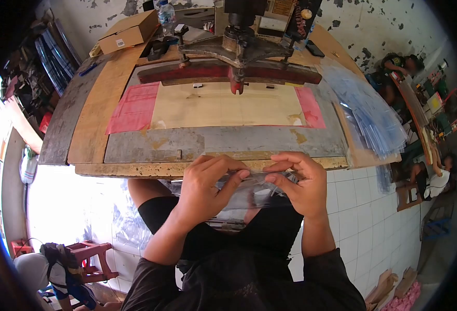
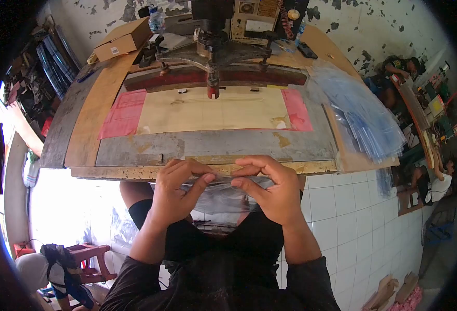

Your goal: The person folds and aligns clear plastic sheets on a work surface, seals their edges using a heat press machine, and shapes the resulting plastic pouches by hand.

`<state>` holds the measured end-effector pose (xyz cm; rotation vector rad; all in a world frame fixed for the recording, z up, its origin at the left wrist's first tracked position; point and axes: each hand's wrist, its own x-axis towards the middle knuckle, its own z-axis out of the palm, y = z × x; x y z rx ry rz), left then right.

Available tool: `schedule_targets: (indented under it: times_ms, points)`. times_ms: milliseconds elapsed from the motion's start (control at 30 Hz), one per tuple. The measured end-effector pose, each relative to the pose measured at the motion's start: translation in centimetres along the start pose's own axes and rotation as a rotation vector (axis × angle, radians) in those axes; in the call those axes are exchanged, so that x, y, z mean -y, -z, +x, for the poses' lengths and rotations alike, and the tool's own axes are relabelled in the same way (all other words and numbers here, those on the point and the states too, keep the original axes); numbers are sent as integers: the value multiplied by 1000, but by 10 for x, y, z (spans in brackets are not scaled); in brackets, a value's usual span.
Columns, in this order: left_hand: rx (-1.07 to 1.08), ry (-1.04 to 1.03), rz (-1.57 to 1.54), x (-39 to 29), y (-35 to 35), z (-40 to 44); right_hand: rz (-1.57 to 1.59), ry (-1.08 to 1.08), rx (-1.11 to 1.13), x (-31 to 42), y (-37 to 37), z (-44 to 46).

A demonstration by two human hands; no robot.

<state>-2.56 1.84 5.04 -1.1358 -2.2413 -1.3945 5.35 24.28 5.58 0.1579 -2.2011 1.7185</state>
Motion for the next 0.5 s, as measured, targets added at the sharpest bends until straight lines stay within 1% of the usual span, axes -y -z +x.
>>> schedule_targets:
  times_ms: [33, 100, 167, 200, 333, 400, 467, 500]
  points:
    - [-12, -6, 13, 0, -1, 0, 1, 0, -1, -2, 0, 0]
    - [-22, -11, 27, 0, 1, 0, -157, 189, 33, -7, 0, 1]
    - [98, 40, -34, -3, 5, 1, -154, 216, 32, -9, -5, 1]
    - [97, 41, -34, -2, 5, 0, -153, 243, 32, -9, -8, 2]
    - [20, 54, -32, 9, 2, -3, -187, 244, 48, 6, -11, 11]
    - [-13, 79, -28, 11, 4, -3, -194, 115, 79, 1, -7, 9]
    - [33, 159, -92, 10, 5, -4, -170, 79, 95, -8, -3, 4]
    - [34, 163, -93, 10, 5, -5, -146, 44, 112, -14, -1, 1]
